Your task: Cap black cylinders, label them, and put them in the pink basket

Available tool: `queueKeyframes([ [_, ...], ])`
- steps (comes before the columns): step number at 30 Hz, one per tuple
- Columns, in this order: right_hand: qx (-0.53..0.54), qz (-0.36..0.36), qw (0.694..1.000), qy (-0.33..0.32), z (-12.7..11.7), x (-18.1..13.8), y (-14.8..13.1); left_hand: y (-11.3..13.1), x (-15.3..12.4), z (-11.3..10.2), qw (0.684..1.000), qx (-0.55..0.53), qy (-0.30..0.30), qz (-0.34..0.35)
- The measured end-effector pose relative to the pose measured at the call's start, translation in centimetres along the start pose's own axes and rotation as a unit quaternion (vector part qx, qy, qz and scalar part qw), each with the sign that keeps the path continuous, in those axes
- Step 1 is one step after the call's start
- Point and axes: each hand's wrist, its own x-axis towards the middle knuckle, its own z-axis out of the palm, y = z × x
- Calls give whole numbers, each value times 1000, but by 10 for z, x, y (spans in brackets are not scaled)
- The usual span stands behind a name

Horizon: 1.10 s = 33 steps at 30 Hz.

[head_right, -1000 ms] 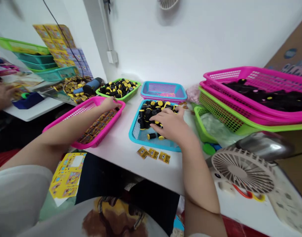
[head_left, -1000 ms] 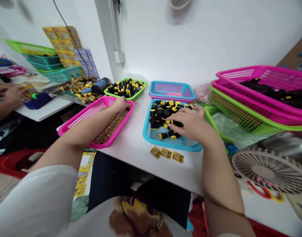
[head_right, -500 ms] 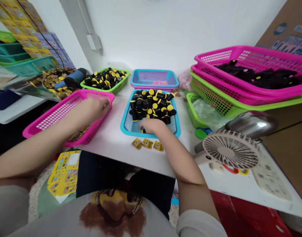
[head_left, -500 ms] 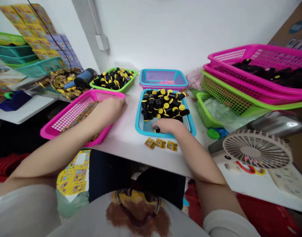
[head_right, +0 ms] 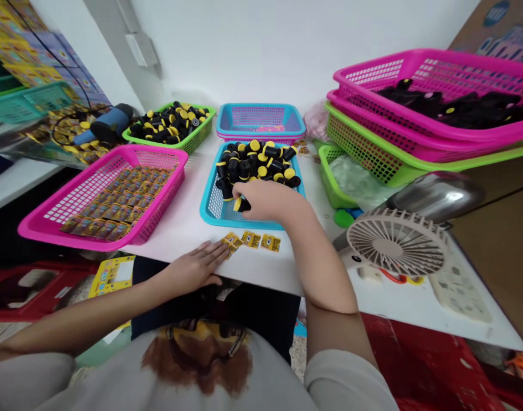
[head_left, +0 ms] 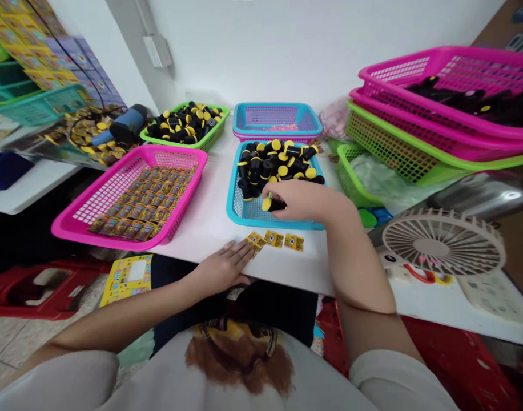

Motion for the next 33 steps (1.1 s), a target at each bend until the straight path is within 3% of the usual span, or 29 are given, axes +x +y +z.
queueKeyframes([
  [6,30,-39,998,41,-9,-20,-8,23,-40,-16,999,37,31,19],
  [11,38,-61,996,49,-12,-26,-8,16,-31,-31,995,53,77,30],
  [14,42,-55,996,59,-12,-29,-5,8,-21,-34,994,38,102,1],
  [17,46,-58,995,71,-10,-30,-1,1,-15,-40,994,-8,82,-70],
  [20,46,-58,994,80,-10,-32,3,-5,-11,-49,987,-78,7,-140],
  [23,39,-47,994,91,-14,-37,6,-13,-6,-61,971,-181,-24,-155],
  [26,21,-33,989,139,-23,-45,6,-21,1,-84,960,-232,95,-124],
  [29,-4,-16,967,253,-31,-52,5,-25,16,-122,938,-234,245,-71],
  [31,0,-10,934,357,-32,-53,5,-26,33,-148,902,-230,360,-62],
  [33,26,-16,879,475,-30,-50,8,-24,53,-169,856,-225,460,-74],
])
